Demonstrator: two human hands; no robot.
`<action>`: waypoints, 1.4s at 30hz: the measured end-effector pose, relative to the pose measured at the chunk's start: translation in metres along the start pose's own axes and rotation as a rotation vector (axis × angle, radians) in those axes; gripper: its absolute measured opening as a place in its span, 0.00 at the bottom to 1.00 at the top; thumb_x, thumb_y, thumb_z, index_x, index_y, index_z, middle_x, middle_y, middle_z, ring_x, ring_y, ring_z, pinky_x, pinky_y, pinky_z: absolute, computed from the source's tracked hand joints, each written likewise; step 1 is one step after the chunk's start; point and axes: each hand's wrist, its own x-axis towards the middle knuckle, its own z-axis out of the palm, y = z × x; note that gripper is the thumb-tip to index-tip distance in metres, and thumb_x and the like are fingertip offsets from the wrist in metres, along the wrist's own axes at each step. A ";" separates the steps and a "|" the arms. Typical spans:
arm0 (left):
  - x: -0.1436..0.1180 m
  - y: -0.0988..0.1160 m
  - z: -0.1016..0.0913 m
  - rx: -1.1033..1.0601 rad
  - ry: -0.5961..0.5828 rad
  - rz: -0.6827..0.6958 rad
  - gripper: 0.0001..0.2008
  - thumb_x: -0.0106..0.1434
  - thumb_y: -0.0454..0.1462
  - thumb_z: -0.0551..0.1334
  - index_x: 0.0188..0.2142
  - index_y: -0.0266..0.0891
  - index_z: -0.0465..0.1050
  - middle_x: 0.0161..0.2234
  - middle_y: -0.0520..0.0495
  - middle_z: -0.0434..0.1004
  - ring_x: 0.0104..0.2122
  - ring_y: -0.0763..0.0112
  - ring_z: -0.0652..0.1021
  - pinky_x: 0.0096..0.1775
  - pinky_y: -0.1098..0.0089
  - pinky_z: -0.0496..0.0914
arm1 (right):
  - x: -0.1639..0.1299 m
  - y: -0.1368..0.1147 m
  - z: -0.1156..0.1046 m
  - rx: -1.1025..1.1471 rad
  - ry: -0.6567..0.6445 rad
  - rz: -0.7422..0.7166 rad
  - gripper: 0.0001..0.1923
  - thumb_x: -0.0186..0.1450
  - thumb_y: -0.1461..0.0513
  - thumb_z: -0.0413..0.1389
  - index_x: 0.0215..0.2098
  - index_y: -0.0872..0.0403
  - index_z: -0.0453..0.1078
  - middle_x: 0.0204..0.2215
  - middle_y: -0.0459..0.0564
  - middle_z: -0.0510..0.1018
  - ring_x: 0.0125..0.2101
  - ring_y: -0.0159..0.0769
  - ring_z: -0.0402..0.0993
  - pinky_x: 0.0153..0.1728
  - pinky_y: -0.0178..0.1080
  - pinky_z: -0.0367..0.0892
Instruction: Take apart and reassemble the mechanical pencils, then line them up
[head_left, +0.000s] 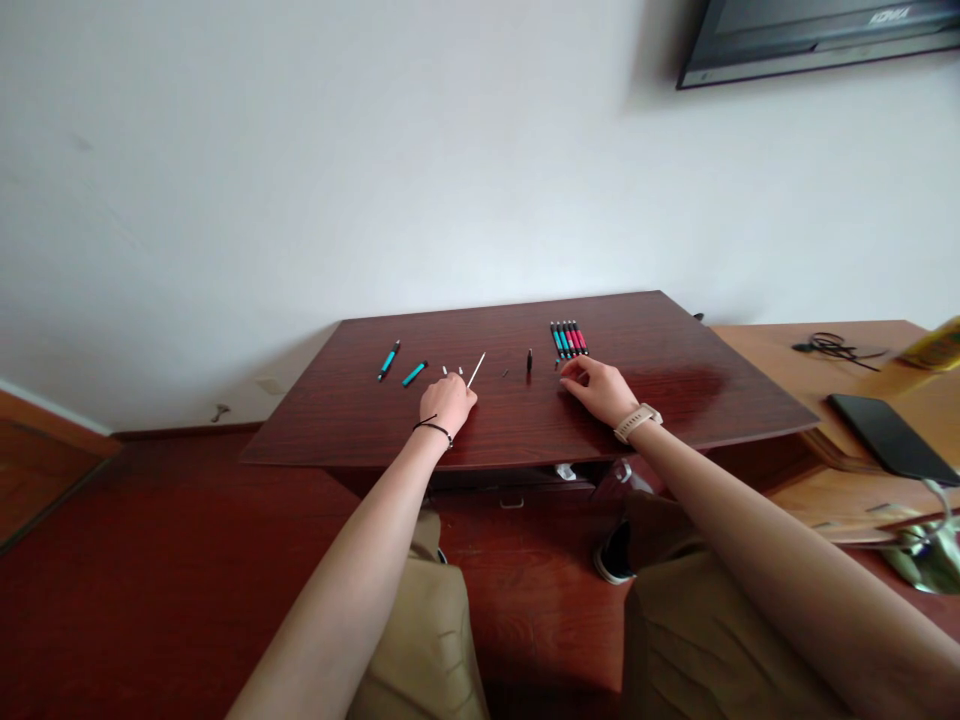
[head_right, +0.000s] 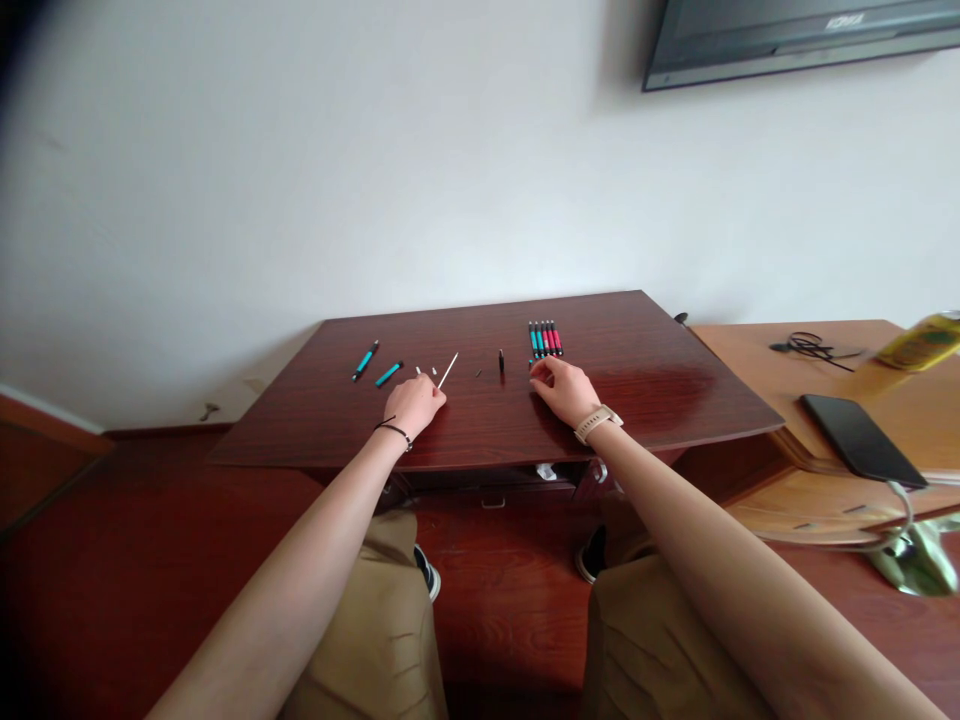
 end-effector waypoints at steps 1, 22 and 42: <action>-0.001 0.001 0.000 -0.037 0.014 0.005 0.13 0.72 0.40 0.59 0.47 0.36 0.81 0.44 0.33 0.87 0.47 0.47 0.86 0.48 0.60 0.77 | -0.001 -0.005 0.000 0.025 0.013 -0.009 0.04 0.68 0.59 0.62 0.41 0.50 0.77 0.35 0.48 0.84 0.35 0.40 0.80 0.43 0.42 0.73; -0.029 0.039 0.003 -0.257 0.044 0.452 0.07 0.73 0.38 0.61 0.47 0.43 0.76 0.35 0.46 0.85 0.37 0.60 0.85 0.41 0.67 0.72 | -0.009 -0.061 0.021 0.556 -0.049 -0.009 0.22 0.69 0.41 0.62 0.40 0.50 0.81 0.37 0.50 0.84 0.31 0.37 0.73 0.36 0.39 0.72; 0.020 -0.050 -0.004 -0.423 0.396 -0.022 0.07 0.72 0.38 0.59 0.45 0.43 0.74 0.38 0.48 0.83 0.40 0.64 0.81 0.46 0.68 0.71 | -0.004 -0.026 0.011 0.015 0.031 -0.158 0.10 0.74 0.54 0.59 0.40 0.49 0.80 0.42 0.52 0.87 0.40 0.45 0.82 0.45 0.43 0.72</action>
